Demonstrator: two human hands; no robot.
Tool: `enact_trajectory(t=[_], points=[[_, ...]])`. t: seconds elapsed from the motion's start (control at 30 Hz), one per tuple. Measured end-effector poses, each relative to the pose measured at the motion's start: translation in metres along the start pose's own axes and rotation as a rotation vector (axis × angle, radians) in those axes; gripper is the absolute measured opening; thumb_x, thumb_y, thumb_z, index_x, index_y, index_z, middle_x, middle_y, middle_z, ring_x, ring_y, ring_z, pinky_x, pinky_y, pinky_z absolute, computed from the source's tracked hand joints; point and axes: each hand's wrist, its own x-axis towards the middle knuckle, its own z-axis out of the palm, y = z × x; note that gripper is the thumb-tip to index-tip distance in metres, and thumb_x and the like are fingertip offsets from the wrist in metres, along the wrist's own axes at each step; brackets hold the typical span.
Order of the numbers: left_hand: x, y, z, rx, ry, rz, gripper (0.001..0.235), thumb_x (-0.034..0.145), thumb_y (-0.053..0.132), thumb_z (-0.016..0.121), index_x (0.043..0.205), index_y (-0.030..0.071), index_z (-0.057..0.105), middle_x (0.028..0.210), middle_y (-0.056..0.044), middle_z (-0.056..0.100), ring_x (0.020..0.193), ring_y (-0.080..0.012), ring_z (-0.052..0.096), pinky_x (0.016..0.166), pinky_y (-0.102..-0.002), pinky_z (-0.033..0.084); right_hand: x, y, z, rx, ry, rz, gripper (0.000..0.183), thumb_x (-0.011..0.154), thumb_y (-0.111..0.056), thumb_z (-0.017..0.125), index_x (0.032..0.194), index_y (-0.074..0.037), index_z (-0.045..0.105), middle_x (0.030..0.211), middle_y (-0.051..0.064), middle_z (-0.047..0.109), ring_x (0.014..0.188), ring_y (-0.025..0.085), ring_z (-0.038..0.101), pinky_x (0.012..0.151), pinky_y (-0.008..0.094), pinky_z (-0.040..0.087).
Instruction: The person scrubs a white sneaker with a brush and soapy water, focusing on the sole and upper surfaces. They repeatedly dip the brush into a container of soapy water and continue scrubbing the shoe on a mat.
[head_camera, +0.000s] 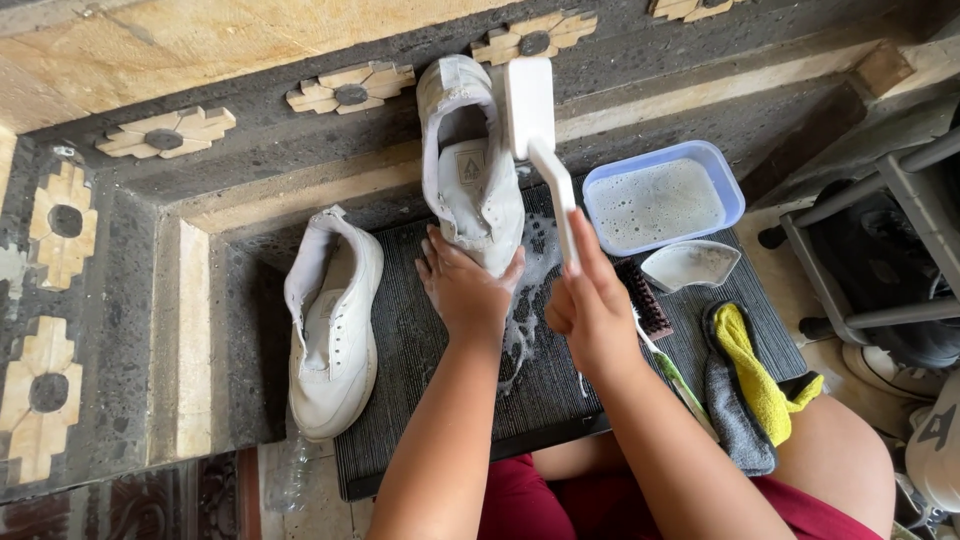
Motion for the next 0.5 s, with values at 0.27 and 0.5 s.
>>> enact_trajectory(t=[0.27, 0.5], points=[[0.006, 0.009, -0.009, 0.013, -0.122, -0.061, 0.115, 0.08, 0.069, 0.071, 0.149, -0.008, 0.021, 0.149, -0.025, 0.047, 0.145, -0.0374, 0.039, 0.119, -0.057, 0.028, -0.024, 0.033, -0.018, 0.413, 0.001, 0.143, 0.068, 0.101, -0.024, 0.041, 0.163, -0.035, 0.014, 0.054, -0.014, 0.024, 0.04, 0.003, 0.022, 0.039, 0.019, 0.019], [0.008, 0.006, 0.004, 0.09, -0.109, -0.052, 0.119, 0.08, 0.078, 0.064, 0.149, -0.008, 0.021, 0.152, -0.024, 0.045, 0.146, -0.0361, 0.038, 0.121, -0.055, 0.027, -0.041, 0.036, -0.005, 0.213, 0.086, 0.221, 0.071, 0.101, -0.014, 0.041, 0.164, -0.023, 0.011, 0.054, -0.014, 0.035, 0.04, 0.004, 0.029, 0.038, 0.02, 0.028]])
